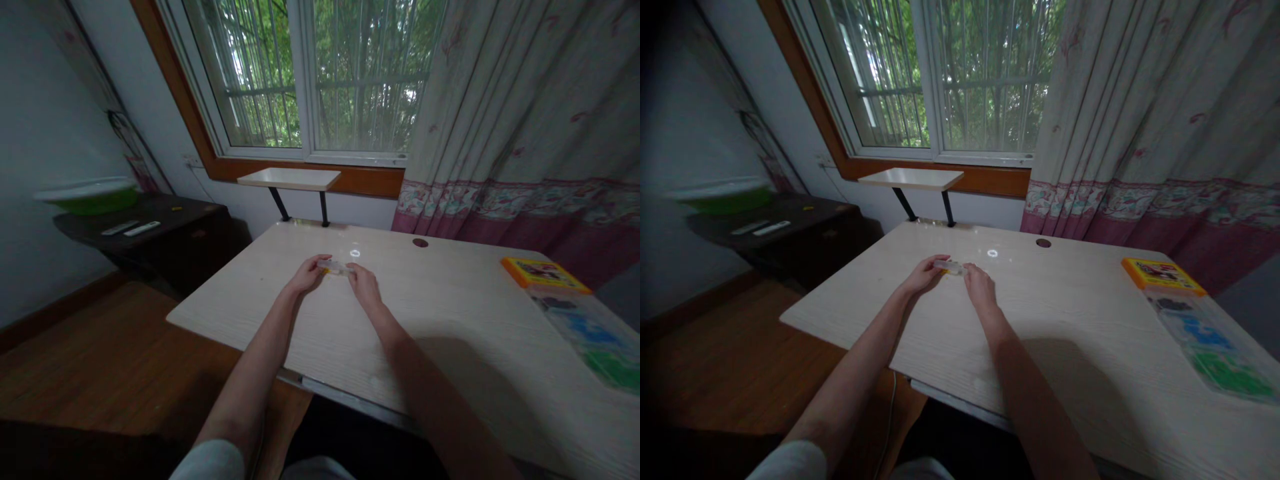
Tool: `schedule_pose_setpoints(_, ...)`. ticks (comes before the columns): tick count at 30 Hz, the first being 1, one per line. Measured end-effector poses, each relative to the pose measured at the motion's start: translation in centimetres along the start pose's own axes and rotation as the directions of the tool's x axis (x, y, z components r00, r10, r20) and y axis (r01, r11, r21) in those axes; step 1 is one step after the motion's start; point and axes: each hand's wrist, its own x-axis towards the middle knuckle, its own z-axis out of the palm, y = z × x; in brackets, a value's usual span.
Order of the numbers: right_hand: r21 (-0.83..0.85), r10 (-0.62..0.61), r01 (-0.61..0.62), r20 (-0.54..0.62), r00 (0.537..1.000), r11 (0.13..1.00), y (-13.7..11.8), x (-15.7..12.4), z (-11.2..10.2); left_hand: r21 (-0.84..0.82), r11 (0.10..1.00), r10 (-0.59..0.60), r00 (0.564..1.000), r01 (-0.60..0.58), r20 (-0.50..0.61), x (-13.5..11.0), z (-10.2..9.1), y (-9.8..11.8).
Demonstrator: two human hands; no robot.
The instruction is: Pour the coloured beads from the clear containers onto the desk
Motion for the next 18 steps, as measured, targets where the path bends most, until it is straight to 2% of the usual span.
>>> schedule_pose_setpoints(4,0.046,-0.037,0.039,-0.038,0.999,0.998,0.0,0.1,0.1,0.001,1.0,0.015,1.0,-0.015,-0.003,0.0,-0.1,-0.1)
schedule_pose_setpoints(9,0.001,0.018,-0.018,0.006,1.0,1.0,-0.1,0.2,0.0,0.01,1.0,0.001,0.999,0.0,-0.038,0.1,0.0,0.1)
schedule_pose_setpoints(15,0.11,0.027,-0.018,-0.073,0.997,0.994,-0.8,0.0,-0.4,-0.219,0.975,-0.076,0.976,0.03,-0.205,-0.1,0.7,2.4)
schedule_pose_setpoints(18,0.133,-0.053,0.066,-0.094,0.994,0.989,-1.3,-0.2,-0.5,-0.307,0.951,-0.091,0.986,0.046,-0.137,-0.7,1.4,3.7)
